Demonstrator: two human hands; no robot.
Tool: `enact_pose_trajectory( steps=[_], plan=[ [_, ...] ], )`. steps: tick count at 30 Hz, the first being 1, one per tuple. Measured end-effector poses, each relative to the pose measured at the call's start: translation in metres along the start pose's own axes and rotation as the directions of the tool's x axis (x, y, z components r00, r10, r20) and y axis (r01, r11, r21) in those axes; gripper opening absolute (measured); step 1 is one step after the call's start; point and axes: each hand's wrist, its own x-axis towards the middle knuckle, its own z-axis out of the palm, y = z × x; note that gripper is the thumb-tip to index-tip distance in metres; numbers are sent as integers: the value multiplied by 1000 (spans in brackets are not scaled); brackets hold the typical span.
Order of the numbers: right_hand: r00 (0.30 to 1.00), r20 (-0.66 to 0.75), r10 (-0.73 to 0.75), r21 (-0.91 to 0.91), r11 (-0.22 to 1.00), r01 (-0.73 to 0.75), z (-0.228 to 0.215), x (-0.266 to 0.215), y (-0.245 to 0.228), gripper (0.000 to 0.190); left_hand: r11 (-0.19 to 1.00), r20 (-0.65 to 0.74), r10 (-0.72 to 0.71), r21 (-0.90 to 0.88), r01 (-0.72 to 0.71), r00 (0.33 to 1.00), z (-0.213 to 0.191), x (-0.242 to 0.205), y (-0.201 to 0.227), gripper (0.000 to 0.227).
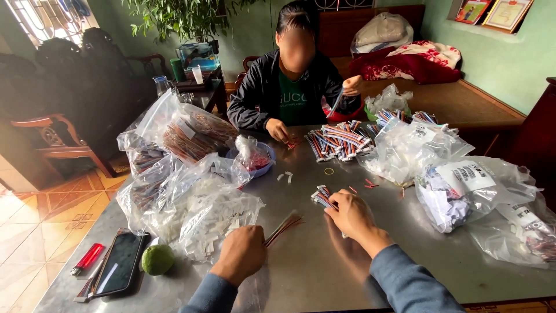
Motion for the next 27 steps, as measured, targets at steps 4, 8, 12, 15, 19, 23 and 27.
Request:
enact_pose_trajectory(
  steps=[4, 8, 12, 15, 19, 23, 27],
  plan=[
    [933, -332, -136, 247, 942, 226, -22, -21, -25, 10, 722, 37, -179, -674, 157, 983, -57, -63, 26, 8],
    [987, -150, 59, 571, 820, 37, -41, -81, -81, 16, 170, 54, -103, -983, 71, 993, -6, -87, 26, 16],
    [930, 367, -14, 799, 517, -308, -36, -124, -110, 25, -59, 169, -102, -985, 164, 980, 16, -108, 41, 13],
    [846, 533, -28, 770, 431, -471, -44, -140, -123, 27, -70, 188, -119, -981, 181, 975, 23, -114, 45, 15],
    [843, 538, -19, 784, 380, -492, -27, -146, -115, 11, -36, 187, -166, -982, 184, 968, 12, -121, 50, 18],
    [801, 594, 68, 744, 332, -580, -32, -150, -127, 11, 1, 186, -204, -982, 190, 961, 18, -120, 48, 28],
    [837, 544, 52, 773, 358, -524, -33, -154, -134, 11, 3, 149, -232, -988, 154, 961, 21, -121, 48, 34]
  ],
)
